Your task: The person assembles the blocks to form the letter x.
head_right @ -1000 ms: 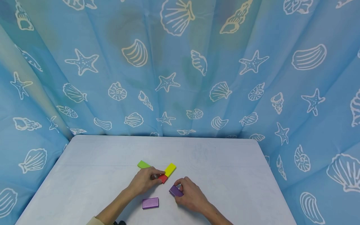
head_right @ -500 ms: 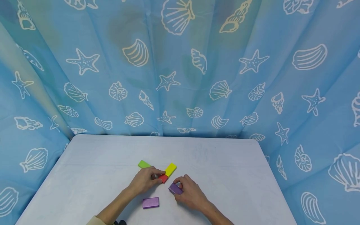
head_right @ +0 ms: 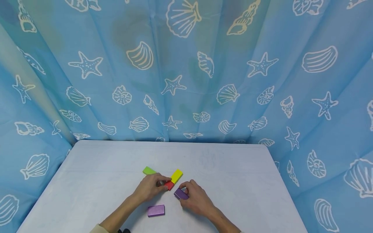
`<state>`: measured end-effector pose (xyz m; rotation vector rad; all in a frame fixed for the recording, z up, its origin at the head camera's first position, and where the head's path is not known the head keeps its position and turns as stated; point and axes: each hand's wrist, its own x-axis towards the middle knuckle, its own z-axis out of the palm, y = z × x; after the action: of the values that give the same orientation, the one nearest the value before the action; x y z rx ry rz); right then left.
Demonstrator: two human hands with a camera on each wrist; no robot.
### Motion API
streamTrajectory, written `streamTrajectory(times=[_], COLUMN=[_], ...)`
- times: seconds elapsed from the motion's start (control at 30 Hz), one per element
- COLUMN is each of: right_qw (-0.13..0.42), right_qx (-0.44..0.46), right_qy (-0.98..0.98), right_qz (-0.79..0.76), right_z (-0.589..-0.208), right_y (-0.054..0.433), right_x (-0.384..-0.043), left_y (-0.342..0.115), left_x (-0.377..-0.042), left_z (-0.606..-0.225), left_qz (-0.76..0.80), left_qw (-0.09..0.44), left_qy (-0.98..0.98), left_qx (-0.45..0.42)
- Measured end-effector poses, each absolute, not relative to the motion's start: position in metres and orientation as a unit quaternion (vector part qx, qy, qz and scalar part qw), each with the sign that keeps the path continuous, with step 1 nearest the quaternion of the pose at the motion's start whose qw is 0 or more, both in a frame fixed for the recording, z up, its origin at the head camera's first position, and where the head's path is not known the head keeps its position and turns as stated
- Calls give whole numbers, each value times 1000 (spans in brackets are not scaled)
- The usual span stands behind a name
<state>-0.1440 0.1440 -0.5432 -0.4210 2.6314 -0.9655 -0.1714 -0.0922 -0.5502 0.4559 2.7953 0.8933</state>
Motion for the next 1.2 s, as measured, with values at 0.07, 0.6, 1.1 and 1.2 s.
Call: streamTrajectory(times=[0.07, 0.6, 1.1, 1.2], right_qw=[155, 157, 172, 169], right_qx=[-144, -143, -136, -136], right_qy=[918, 919, 919, 920], right_qz=[-335, -331, -328, -327], right_z=[-542, -541, -535, -534], right_y=[143, 136, 136, 135], right_x=[-145, -148, -158, -158], left_y=[-92, -93, -88, -88], left_x=[-172, -170, -174, -174], left_z=[-551, -553, -546, -545], left_qz=[299, 302, 304, 305], left_qw=[85, 85, 92, 92], left_qy=[938, 937, 937, 937], left_qx=[153, 151, 143, 146])
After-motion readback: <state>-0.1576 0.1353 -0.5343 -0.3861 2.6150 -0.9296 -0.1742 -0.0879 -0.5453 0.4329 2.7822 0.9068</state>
